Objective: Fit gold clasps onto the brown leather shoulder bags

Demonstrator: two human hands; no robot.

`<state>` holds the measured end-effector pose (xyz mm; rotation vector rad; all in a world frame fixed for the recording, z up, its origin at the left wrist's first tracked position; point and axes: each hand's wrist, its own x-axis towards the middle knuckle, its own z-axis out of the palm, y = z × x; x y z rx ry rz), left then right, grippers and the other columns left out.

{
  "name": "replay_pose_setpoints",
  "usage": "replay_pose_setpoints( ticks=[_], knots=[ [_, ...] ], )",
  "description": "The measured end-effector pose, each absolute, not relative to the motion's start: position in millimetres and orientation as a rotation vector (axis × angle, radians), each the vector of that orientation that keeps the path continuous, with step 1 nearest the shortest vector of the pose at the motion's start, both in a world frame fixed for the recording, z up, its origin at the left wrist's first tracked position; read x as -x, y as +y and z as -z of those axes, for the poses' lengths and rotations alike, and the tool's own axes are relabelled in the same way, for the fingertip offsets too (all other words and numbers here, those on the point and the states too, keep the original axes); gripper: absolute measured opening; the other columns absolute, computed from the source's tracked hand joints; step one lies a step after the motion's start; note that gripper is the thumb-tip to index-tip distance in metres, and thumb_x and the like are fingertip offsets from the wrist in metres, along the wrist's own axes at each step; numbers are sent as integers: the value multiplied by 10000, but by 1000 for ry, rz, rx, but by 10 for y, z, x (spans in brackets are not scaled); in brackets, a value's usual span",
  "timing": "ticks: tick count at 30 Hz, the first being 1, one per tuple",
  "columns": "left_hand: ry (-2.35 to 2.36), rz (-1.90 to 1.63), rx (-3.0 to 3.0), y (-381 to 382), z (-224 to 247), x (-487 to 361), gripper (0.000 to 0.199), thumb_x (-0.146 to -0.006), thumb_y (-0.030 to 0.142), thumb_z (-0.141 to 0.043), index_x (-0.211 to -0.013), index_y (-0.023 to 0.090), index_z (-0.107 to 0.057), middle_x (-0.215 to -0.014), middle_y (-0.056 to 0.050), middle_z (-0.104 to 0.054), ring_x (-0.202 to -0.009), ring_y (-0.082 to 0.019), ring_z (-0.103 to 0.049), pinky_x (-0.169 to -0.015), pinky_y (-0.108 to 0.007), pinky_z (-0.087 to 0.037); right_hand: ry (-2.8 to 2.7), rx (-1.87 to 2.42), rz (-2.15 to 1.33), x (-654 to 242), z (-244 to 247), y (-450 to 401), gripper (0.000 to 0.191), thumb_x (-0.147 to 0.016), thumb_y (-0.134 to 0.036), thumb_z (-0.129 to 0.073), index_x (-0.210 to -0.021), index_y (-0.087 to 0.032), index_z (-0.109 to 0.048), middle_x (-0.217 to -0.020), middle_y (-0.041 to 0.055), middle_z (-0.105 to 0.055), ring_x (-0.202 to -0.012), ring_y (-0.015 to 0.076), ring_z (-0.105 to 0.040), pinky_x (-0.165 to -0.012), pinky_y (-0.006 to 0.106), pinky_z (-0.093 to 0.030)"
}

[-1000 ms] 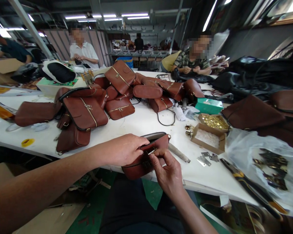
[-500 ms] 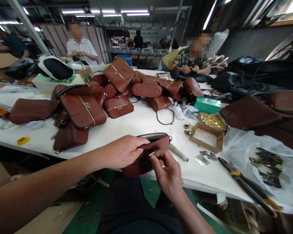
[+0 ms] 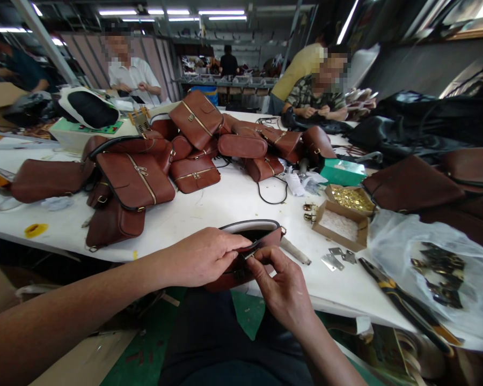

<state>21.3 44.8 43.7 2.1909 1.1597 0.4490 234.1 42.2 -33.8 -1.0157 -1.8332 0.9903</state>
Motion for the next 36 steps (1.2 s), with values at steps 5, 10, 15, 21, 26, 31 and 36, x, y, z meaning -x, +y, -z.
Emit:
replay_pose_setpoints(
  ticks=[5,10,15,21,26,31,36],
  knots=[
    [1146,-389,-2168,487,-452,-207,264,-990,172,-508,-1067,201,-758,-997,-40,-781,-888,-177,-690,-814,-254,-472,-1811,1005,-1137,-2401,331,476,219,-1016,-388,-637,-872,-223,-630,-798,10,-656,-713,161,-581,-609,273,-431],
    [1130,-327,-1993,568,-465,-154,215,-959,186,-559,-1078,167,-736,-952,-1,-750,-844,-146,-643,-755,-230,-437,-1745,970,-1284,-2442,395,530,251,-998,-444,-668,-894,-221,-621,-800,8,-655,-720,167,-603,-627,280,-458],
    [1153,-332,-1795,592,-426,-115,183,-932,205,-579,-1049,145,-705,-831,27,-699,-734,-121,-583,-661,-215,-413,-1719,972,-1277,-2405,420,536,273,-994,-462,-670,-882,-217,-626,-784,8,-653,-704,166,-602,-624,283,-467],
    [1226,-317,-1963,558,-449,-163,184,-937,196,-579,-1028,154,-733,-858,15,-726,-774,-132,-607,-704,-235,-403,-1681,1031,-1211,-2364,359,471,273,-990,-445,-669,-853,-212,-627,-764,10,-661,-684,163,-609,-617,282,-462],
    [1255,-324,-2004,527,-466,-203,193,-950,196,-567,-1013,151,-744,-891,3,-740,-806,-139,-625,-726,-240,-410,-1663,1060,-1221,-2360,324,445,273,-985,-432,-670,-831,-210,-630,-757,14,-673,-674,165,-613,-614,282,-467],
    [1184,-352,-1782,553,-400,-167,183,-929,211,-583,-1040,147,-714,-803,35,-707,-705,-112,-590,-635,-211,-413,-1602,1032,-1256,-2338,348,441,260,-967,-424,-694,-829,-208,-646,-776,22,-700,-702,177,-639,-650,294,-496],
    [1322,-365,-1858,521,-417,-243,182,-905,191,-590,-998,154,-742,-767,28,-726,-669,-115,-599,-605,-217,-399,-1705,1083,-954,-2298,340,385,215,-976,-340,-663,-803,-212,-650,-743,1,-679,-663,151,-609,-629,273,-470]
  ],
)
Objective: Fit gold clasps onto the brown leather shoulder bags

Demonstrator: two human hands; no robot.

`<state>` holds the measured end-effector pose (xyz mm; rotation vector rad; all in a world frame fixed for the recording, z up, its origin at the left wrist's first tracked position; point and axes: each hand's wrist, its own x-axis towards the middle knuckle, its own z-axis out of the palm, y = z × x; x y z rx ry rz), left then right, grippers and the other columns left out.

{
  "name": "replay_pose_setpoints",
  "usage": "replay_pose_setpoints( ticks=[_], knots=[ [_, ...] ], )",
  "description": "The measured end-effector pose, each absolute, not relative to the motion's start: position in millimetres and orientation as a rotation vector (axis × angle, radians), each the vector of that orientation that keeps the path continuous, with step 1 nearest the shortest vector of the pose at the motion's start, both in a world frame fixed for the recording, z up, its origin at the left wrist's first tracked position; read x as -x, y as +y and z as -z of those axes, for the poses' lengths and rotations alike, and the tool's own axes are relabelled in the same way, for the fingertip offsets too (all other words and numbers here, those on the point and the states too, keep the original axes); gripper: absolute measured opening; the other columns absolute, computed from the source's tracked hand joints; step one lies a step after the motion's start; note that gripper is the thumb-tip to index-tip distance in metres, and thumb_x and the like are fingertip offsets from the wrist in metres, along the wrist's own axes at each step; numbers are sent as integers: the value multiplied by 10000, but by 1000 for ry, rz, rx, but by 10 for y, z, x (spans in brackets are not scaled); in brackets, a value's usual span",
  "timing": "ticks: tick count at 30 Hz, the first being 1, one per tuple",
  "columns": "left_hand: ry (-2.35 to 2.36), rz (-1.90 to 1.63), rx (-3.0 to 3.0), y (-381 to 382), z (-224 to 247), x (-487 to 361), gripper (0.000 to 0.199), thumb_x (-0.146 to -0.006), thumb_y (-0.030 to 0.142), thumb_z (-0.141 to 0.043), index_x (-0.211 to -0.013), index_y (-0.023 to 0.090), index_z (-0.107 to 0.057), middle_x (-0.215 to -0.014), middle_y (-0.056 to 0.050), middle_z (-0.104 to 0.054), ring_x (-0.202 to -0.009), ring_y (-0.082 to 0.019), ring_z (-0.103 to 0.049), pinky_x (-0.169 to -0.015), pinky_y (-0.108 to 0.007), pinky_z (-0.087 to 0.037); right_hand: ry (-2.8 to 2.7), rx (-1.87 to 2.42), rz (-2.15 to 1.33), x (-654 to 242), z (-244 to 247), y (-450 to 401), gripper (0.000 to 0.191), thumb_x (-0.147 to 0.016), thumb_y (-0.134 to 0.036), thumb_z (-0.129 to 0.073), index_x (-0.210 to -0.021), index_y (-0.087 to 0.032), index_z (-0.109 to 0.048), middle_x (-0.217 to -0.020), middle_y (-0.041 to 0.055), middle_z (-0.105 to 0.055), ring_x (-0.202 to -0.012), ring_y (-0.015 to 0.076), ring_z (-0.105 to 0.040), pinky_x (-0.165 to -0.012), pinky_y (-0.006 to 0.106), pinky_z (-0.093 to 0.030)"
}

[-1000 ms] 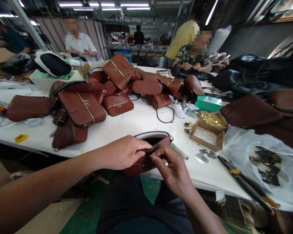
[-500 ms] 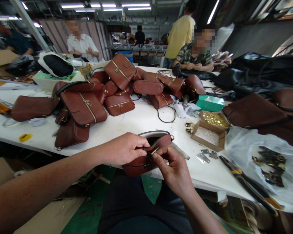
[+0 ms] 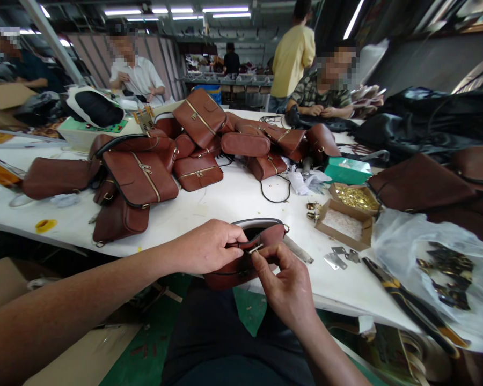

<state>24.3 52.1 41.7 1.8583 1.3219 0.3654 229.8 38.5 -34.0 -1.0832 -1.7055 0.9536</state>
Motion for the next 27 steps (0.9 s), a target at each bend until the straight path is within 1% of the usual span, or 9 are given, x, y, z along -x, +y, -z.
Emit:
replay_pose_setpoints(
  ticks=[5,8,11,14,17,18,20,23,27],
  knots=[
    [1390,-381,-1946,429,-420,-342,209,-913,183,-569,-983,177,-766,-840,-6,-768,-722,-144,-654,-641,-241,-420,-1718,1166,-851,-2226,346,358,225,-970,-335,-649,-776,-220,-639,-703,7,-677,-652,166,-619,-595,280,-457],
    [1401,-425,-1974,407,-370,-322,183,-897,218,-627,-1015,193,-764,-911,-15,-787,-779,-166,-683,-696,-254,-451,-1689,1146,-958,-2228,323,388,235,-973,-364,-657,-786,-221,-646,-731,15,-682,-666,175,-626,-589,288,-470],
    [1419,-509,-1963,410,-320,-265,204,-888,259,-684,-1067,206,-766,-963,-10,-795,-828,-178,-702,-746,-261,-472,-1760,1030,-1102,-2341,274,466,183,-975,-384,-687,-884,-224,-683,-815,23,-708,-700,184,-650,-623,306,-512],
    [1396,-535,-1960,393,-311,-222,213,-929,275,-668,-1112,228,-765,-995,5,-802,-868,-174,-718,-778,-258,-481,-1850,933,-812,-2526,207,579,142,-952,-337,-741,-1055,-243,-714,-1032,67,-729,-906,232,-686,-761,360,-549],
    [1365,-488,-2070,342,-347,-210,202,-961,254,-641,-1123,246,-760,-1017,14,-803,-889,-167,-723,-793,-256,-474,-2057,818,-433,-2661,104,675,345,-937,-302,-766,-1268,-258,-681,-1265,118,-694,-1152,294,-634,-924,444,-510],
    [1365,-467,-2127,321,-363,-211,193,-969,246,-632,-1112,246,-761,-1011,13,-800,-888,-167,-722,-791,-258,-470,-2163,773,-383,-2681,63,695,369,-941,-299,-762,-1297,-258,-670,-1271,117,-700,-1168,300,-624,-941,457,-487],
    [1372,-430,-2241,281,-390,-218,186,-986,235,-611,-1092,249,-763,-997,9,-795,-893,-170,-723,-790,-263,-466,-2336,720,-352,-2687,-21,711,338,-947,-305,-755,-1272,-251,-680,-1178,96,-737,-1107,291,-633,-924,462,-443],
    [1372,-403,-2370,220,-411,-234,201,-1008,239,-585,-1108,261,-758,-1000,-2,-793,-911,-182,-732,-813,-273,-481,-2456,740,-345,-2653,-116,695,257,-928,-335,-776,-1154,-232,-709,-1022,67,-752,-981,267,-641,-890,454,-382],
    [1371,-446,-2503,141,-417,-256,215,-1025,253,-568,-1138,259,-750,-1000,-33,-794,-930,-196,-738,-845,-283,-513,-2469,729,-334,-2621,-160,652,157,-937,-356,-770,-995,-221,-713,-900,44,-740,-870,228,-628,-845,425,-334]
  ],
)
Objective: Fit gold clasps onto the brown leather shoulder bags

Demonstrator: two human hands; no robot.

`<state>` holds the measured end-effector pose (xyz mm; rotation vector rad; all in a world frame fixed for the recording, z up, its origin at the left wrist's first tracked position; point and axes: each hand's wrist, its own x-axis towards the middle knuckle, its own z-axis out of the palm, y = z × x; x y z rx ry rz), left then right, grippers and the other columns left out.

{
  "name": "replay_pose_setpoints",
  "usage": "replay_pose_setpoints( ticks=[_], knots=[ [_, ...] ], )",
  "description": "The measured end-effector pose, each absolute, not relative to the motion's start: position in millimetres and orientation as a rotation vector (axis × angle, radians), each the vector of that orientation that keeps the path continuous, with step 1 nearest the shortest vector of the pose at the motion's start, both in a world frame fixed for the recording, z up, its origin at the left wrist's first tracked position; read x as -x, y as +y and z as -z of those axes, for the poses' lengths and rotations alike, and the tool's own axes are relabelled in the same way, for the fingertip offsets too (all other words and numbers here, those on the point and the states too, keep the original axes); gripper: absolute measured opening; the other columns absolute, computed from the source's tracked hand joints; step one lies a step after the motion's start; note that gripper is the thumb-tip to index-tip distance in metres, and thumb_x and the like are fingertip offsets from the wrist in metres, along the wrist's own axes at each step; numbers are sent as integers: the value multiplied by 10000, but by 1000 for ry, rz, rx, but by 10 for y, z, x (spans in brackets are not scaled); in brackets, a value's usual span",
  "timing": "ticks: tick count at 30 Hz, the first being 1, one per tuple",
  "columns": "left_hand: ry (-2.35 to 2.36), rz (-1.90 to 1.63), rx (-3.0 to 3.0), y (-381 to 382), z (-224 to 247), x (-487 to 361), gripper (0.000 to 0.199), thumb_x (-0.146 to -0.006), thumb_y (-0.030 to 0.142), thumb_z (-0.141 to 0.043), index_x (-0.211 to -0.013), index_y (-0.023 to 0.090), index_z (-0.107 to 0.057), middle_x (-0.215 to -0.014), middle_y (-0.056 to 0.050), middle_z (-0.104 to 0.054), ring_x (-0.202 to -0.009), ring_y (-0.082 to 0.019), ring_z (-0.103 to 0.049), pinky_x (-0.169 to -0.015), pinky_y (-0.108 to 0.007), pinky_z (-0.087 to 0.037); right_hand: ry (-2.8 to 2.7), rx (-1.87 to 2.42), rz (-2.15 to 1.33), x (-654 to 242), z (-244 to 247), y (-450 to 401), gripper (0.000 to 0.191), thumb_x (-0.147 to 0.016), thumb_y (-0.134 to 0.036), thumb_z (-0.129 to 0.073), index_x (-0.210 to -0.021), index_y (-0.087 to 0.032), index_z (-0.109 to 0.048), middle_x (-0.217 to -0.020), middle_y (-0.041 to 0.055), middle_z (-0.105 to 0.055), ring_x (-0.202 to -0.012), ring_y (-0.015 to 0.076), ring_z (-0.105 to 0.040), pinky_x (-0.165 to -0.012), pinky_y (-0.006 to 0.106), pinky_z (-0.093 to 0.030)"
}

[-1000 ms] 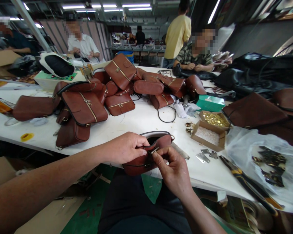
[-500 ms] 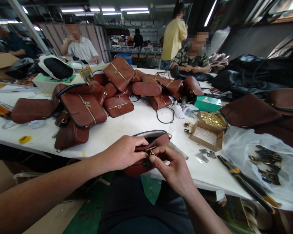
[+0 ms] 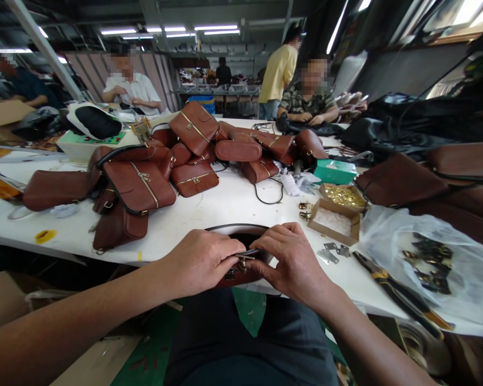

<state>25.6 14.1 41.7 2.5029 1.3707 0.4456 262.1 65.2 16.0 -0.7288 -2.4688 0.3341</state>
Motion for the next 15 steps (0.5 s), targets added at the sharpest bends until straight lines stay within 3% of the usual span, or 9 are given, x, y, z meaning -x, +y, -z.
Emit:
replay_pose_setpoints(
  ticks=[4,9,15],
  knots=[
    [1380,-488,-2598,86,-446,-272,218,-1040,255,-549,-1148,249,-738,-1013,-44,-799,-933,-196,-747,-840,-291,-526,-2391,716,-322,-2614,-165,602,84,-972,-303,-724,-934,-229,-717,-858,31,-746,-833,208,-625,-827,414,-311],
    [1400,-479,-2643,61,-469,-281,223,-1053,250,-525,-1122,235,-737,-1023,-44,-805,-929,-201,-761,-833,-306,-527,-2319,725,-306,-2606,-163,536,144,-991,-321,-704,-879,-234,-728,-771,16,-729,-762,190,-611,-807,410,-311],
    [1377,-458,-2516,55,-507,-290,204,-1029,245,-572,-1106,251,-760,-1043,-23,-813,-953,-205,-756,-845,-297,-502,-2311,730,-380,-2611,-149,472,121,-986,-311,-706,-886,-252,-741,-784,8,-745,-778,194,-627,-954,442,-336]
  ],
)
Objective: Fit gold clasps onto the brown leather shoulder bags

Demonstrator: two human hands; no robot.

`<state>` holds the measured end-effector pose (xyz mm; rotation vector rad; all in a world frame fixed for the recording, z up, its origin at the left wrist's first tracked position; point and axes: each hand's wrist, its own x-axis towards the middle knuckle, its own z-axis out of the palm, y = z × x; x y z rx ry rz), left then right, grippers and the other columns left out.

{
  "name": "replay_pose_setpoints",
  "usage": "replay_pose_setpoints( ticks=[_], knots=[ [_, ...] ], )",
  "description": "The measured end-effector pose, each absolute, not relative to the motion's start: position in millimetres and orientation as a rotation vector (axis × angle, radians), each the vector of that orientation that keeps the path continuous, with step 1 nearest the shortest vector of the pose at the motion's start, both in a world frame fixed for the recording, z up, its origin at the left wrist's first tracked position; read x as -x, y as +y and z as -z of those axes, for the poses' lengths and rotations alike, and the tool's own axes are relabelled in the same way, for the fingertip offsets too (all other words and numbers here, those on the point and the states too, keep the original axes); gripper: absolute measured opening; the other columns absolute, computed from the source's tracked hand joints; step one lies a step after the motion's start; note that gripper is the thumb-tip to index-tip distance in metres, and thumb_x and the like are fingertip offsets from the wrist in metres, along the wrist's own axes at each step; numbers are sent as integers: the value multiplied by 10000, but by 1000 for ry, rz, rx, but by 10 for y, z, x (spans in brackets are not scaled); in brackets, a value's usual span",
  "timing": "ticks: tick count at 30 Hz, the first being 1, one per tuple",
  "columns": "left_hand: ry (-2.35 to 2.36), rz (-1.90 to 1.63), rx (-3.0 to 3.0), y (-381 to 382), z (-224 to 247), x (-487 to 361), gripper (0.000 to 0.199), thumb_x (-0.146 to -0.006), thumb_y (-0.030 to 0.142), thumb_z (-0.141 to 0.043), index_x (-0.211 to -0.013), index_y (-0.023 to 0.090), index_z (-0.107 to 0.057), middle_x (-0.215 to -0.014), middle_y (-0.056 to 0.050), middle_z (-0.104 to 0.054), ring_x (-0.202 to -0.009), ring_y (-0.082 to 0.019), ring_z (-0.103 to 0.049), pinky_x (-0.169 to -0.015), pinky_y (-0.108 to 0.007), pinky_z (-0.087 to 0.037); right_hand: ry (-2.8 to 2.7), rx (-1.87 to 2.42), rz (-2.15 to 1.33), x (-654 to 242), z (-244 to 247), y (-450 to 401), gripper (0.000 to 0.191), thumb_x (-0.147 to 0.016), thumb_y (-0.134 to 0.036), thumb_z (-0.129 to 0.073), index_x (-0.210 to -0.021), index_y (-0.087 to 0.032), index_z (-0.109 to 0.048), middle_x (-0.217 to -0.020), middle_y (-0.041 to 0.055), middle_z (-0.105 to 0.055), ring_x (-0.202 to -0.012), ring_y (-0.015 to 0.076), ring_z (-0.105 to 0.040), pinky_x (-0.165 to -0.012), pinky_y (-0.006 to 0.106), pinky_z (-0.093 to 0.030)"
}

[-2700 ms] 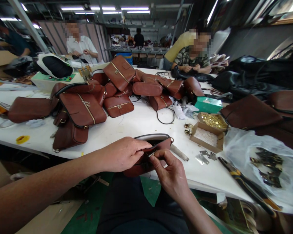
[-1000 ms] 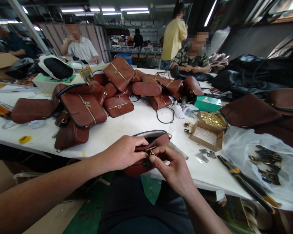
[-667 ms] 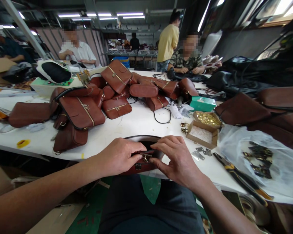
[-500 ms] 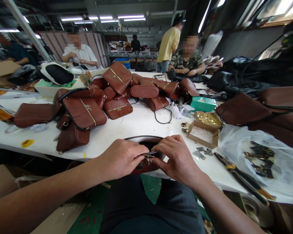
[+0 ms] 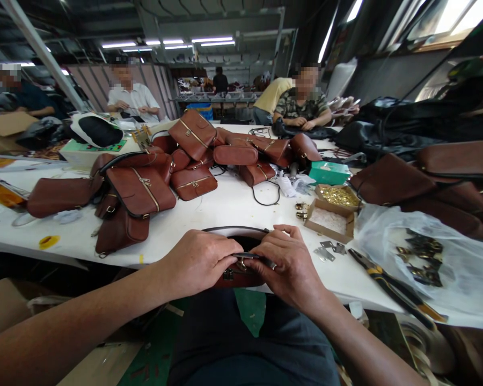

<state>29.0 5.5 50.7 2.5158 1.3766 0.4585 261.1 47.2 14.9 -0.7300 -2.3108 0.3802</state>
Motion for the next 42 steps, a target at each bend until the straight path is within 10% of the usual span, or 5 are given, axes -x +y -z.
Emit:
replay_pose_setpoints(
  ticks=[17,25,42],
  knots=[
    [1315,-389,-1894,-46,-716,-154,211,-956,271,-617,-1009,194,-806,-952,-6,-806,-882,-165,-702,-835,-252,-480,-2218,770,-1093,-2521,-137,447,329,-999,-471,-669,-812,-208,-735,-742,-17,-666,-718,155,-590,-666,273,-403],
    [1316,-399,-1806,1,-677,-22,246,-941,331,-629,-1020,177,-804,-959,-30,-816,-893,-178,-732,-818,-255,-516,-1983,861,-795,-2422,-53,357,296,-938,-364,-774,-1212,-263,-728,-1158,63,-724,-1108,249,-653,-975,398,-494],
    [1115,-352,-1709,595,-643,113,226,-930,323,-638,-1026,168,-771,-1013,-25,-823,-900,-175,-738,-823,-261,-531,-1697,951,-869,-2160,121,189,131,-940,-162,-722,-1016,-260,-762,-1024,32,-728,-994,212,-664,-892,359,-516]
  ],
)
